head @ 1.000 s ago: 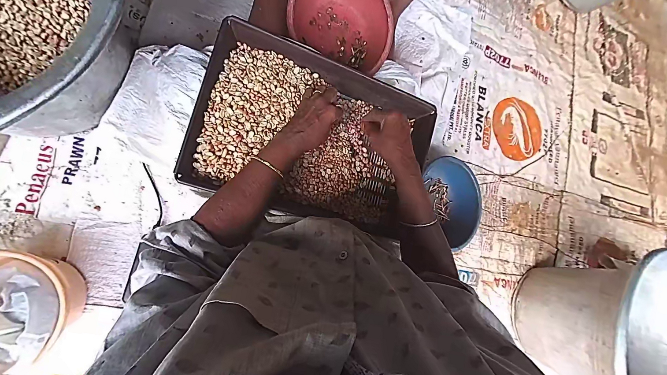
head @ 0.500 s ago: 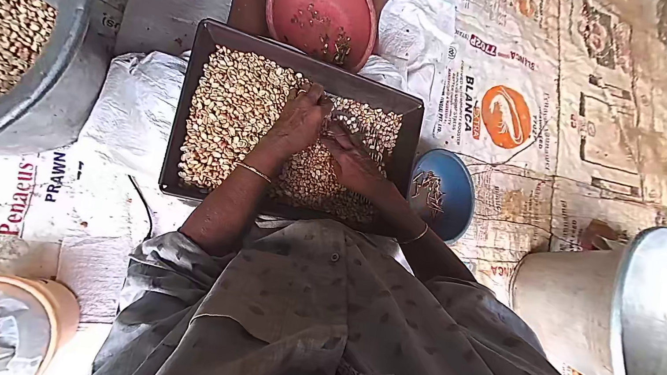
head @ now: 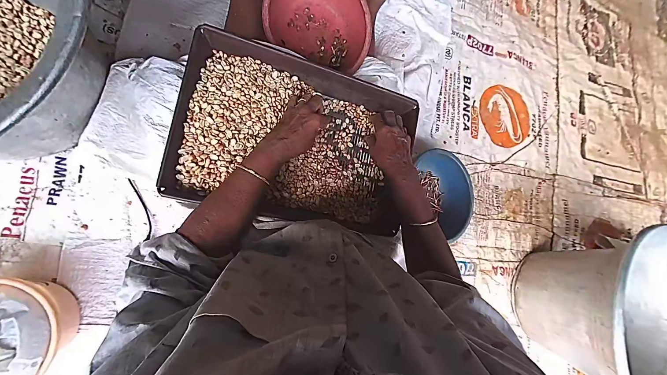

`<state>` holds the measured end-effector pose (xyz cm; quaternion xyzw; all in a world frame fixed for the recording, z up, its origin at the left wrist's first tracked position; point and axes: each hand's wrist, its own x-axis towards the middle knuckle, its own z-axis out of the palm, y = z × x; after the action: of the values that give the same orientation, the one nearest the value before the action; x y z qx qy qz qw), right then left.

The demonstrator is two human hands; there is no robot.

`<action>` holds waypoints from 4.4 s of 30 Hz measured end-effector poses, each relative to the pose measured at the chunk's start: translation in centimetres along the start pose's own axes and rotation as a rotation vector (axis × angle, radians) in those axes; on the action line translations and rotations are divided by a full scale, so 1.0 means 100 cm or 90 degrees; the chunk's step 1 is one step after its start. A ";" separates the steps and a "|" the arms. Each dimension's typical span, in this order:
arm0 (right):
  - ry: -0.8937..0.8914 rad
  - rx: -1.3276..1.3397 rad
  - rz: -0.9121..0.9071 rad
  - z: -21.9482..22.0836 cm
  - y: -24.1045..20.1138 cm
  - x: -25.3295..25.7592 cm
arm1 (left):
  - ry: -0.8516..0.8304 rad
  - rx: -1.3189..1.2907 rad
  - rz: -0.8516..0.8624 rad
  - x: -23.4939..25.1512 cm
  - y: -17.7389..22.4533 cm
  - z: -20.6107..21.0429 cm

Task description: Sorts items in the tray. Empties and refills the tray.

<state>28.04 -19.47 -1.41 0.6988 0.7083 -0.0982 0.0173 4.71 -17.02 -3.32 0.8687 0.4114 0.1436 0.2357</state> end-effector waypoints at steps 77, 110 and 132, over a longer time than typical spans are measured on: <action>-0.306 0.469 -0.293 0.021 -0.022 -0.091 | 0.087 -0.047 0.061 0.000 0.006 0.006; 0.088 0.464 -0.118 0.016 0.027 -0.131 | -0.073 -0.093 -0.077 0.029 0.049 0.034; -0.125 0.223 -0.439 0.029 -0.028 -0.090 | 0.280 -0.517 -0.248 0.081 0.025 -0.111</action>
<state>25.12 -28.80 -2.45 0.3999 0.8687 -0.2842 -0.0686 6.44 -8.84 7.91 0.5631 0.5164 0.4254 0.4851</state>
